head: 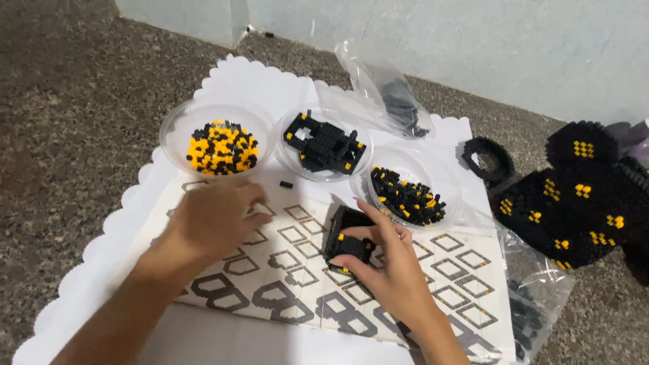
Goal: Assembling a small block-based toy by precisely attaching tiny plastic pieces to a base structure.
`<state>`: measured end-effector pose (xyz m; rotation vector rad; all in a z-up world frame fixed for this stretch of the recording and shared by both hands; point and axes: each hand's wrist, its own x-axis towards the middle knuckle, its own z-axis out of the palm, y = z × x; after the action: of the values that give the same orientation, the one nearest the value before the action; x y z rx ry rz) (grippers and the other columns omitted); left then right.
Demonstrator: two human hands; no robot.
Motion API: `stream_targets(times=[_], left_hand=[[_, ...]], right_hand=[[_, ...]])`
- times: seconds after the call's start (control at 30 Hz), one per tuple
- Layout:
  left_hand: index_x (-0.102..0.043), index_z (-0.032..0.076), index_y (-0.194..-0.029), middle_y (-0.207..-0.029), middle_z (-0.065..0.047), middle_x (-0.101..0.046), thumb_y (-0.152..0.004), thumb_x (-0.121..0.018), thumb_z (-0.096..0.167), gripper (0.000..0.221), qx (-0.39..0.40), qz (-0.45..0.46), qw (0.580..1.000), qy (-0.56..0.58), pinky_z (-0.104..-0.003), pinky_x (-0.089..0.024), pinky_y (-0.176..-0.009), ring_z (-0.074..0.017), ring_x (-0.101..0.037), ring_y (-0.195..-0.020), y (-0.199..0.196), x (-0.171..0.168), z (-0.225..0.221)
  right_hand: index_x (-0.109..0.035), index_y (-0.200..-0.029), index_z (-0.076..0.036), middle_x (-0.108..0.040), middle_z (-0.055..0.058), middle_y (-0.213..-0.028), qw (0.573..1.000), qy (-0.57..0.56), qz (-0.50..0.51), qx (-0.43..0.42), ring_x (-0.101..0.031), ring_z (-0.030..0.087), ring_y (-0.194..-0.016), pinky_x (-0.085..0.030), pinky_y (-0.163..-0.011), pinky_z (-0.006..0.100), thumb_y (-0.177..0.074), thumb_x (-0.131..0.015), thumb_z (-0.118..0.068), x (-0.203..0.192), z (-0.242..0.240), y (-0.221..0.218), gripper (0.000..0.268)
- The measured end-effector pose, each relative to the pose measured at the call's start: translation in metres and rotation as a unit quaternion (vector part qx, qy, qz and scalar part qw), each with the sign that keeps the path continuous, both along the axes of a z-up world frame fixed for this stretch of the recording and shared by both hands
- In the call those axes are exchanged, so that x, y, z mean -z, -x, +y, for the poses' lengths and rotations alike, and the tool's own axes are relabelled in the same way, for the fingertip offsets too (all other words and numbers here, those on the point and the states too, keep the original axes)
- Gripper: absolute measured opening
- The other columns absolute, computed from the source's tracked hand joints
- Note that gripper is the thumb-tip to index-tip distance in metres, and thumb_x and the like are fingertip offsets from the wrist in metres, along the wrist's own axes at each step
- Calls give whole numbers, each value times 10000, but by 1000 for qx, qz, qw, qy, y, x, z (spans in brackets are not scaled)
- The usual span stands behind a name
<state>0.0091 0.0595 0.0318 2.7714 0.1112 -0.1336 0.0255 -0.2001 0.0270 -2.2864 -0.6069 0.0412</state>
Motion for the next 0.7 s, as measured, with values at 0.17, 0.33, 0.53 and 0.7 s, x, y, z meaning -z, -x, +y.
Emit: stream_targets(times=[0.17, 0.33, 0.53, 0.7], left_hand=[[-514, 165, -1125, -1083, -58, -586, -890, -535, 458, 376, -1, 77, 993, -92, -424, -539, -658, -275, -668, -871, -4, 31, 8], [-424, 188, -1278, -1180, -11, -454, -781, -538, -59, 567, 33, 92, 982, -163, -354, -595, -720, -207, -503, -1099, 14, 12, -15], [-520, 213, -1121, -532, -90, -554, -960, -396, 259, 208, 80, -83, 973, 199, -425, -373, -466, -287, -543, -442, 27, -8, -53], [-569, 193, -1072, -500, -64, -554, -937, -447, 196, 182, 95, -154, 949, 258, -377, -356, -405, -223, -511, -369, 26, -19, -63]], right_hand=[[-366, -1386, -132, -663, -8, -1057, 993, -86, -17, -72, -580, 114, -877, -321, -983, 314, -694, -812, -214, 4, -1, -9, 828], [-310, -1427, -113, -628, 48, -1070, 982, -133, 29, -130, -530, 147, -944, -382, -997, 311, -724, -787, -127, 2, -4, -12, 849], [-360, -1409, -123, -654, -13, -1095, 990, -79, 15, -118, -548, 125, -964, -275, -996, 302, -697, -805, -230, 1, -3, -12, 847], [-374, -1397, -137, -670, -60, -1100, 993, -62, 8, -105, -557, 109, -948, -249, -980, 302, -681, -812, -270, 2, -3, -13, 850]])
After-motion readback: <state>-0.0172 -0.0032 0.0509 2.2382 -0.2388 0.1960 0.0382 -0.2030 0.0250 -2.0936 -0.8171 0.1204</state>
